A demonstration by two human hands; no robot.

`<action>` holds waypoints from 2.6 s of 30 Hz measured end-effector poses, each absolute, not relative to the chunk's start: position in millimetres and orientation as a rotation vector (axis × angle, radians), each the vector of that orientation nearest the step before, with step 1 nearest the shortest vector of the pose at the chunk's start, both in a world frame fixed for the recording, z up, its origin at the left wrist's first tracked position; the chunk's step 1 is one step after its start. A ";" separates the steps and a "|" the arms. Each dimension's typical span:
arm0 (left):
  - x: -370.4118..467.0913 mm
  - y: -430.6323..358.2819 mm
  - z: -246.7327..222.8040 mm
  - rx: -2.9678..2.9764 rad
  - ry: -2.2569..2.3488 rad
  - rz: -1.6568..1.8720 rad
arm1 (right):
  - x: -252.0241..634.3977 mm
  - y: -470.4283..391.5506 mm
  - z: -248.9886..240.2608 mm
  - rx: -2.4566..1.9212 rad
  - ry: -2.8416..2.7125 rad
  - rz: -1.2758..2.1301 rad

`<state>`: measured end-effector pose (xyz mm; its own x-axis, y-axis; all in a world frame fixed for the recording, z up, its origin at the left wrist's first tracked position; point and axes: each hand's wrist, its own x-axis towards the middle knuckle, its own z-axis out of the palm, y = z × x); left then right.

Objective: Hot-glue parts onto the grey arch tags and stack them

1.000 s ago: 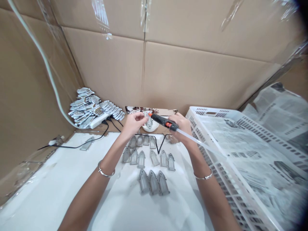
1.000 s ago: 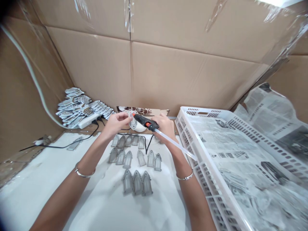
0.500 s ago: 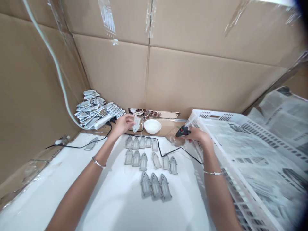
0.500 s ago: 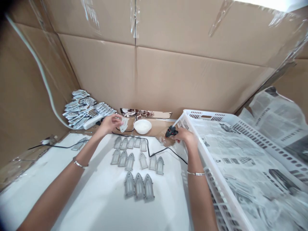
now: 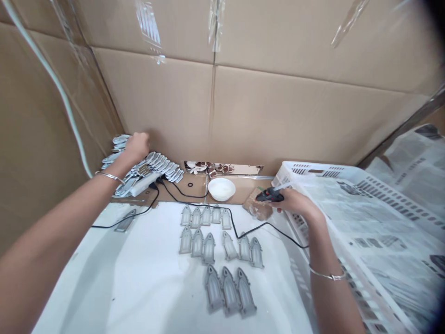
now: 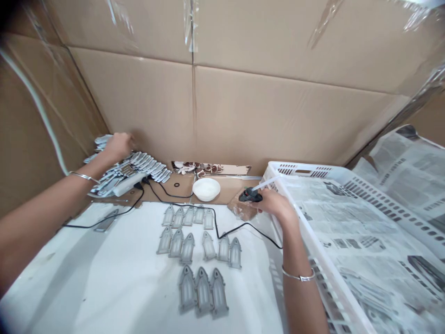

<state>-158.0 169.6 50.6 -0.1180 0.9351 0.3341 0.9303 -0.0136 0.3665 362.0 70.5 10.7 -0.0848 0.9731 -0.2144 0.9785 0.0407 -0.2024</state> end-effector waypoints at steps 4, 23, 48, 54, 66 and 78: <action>-136.4 132.4 53.5 2.129 2.336 0.742 | 364.7 69.2 12.6 2.087 2.311 -0.504; -11.8 -44.8 -42.2 1.985 2.047 -0.137 | 364.1 72.2 13.3 2.169 2.056 -0.438; -34.6 -17.8 -38.9 1.602 1.567 0.693 | 355.0 61.7 18.6 2.386 2.348 -0.074; 37.5 5.1 16.6 1.476 1.165 1.247 | 318.9 41.6 39.3 2.342 2.850 -0.119; 67.1 12.3 12.9 1.424 0.921 1.433 | 296.9 18.8 42.4 1.772 3.378 0.121; 70.9 4.8 17.9 1.449 0.894 1.441 | 291.0 14.8 43.2 1.680 3.425 0.355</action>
